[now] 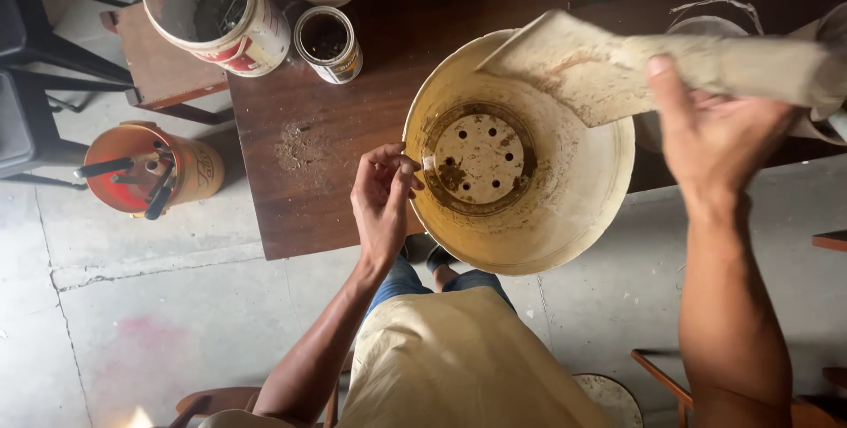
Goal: Sorting and organizing various metal parts, scrap, and tools from buckets on a workshop table.
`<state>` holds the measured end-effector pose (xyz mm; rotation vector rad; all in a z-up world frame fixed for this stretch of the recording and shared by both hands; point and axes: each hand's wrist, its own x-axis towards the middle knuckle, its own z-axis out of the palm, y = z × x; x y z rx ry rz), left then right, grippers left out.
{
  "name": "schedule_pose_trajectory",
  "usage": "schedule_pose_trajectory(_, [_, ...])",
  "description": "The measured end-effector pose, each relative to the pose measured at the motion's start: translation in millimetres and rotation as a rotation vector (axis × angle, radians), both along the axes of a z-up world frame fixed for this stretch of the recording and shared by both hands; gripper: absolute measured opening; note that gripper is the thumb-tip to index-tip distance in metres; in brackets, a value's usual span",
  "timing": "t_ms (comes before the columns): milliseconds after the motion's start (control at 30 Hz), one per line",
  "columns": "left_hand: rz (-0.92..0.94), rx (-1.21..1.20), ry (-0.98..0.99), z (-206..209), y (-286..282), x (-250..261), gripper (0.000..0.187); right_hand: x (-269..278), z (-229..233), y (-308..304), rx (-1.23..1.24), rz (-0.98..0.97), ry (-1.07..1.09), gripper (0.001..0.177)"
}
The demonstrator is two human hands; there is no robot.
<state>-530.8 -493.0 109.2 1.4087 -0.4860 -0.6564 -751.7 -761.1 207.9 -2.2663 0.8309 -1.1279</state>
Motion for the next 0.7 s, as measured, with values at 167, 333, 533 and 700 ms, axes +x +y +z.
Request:
schedule_pose_trajectory(167, [-0.023,-0.041,0.025,0.5,-1.9,1.3,0.026,17.3,-68.0,8.7,0.056,0.017,0.081,0.023])
schedule_pose_trajectory(333, [-0.015,-0.004,0.082,2.7,-0.1,4.6,0.026,43.2,-117.3,26.3,0.054,0.039,0.182,0.034])
schedule_pose_trajectory(533, [-0.013,-0.009,0.024,-3.9,-1.8,4.6,0.026,64.0,-145.4,24.4,0.169,0.025,0.294,0.04])
schedule_pose_trajectory(700, [0.035,0.283,-0.208,-12.2,-5.5,5.4,0.035,80.7,-173.0,5.0,0.273,0.069,0.175,0.032])
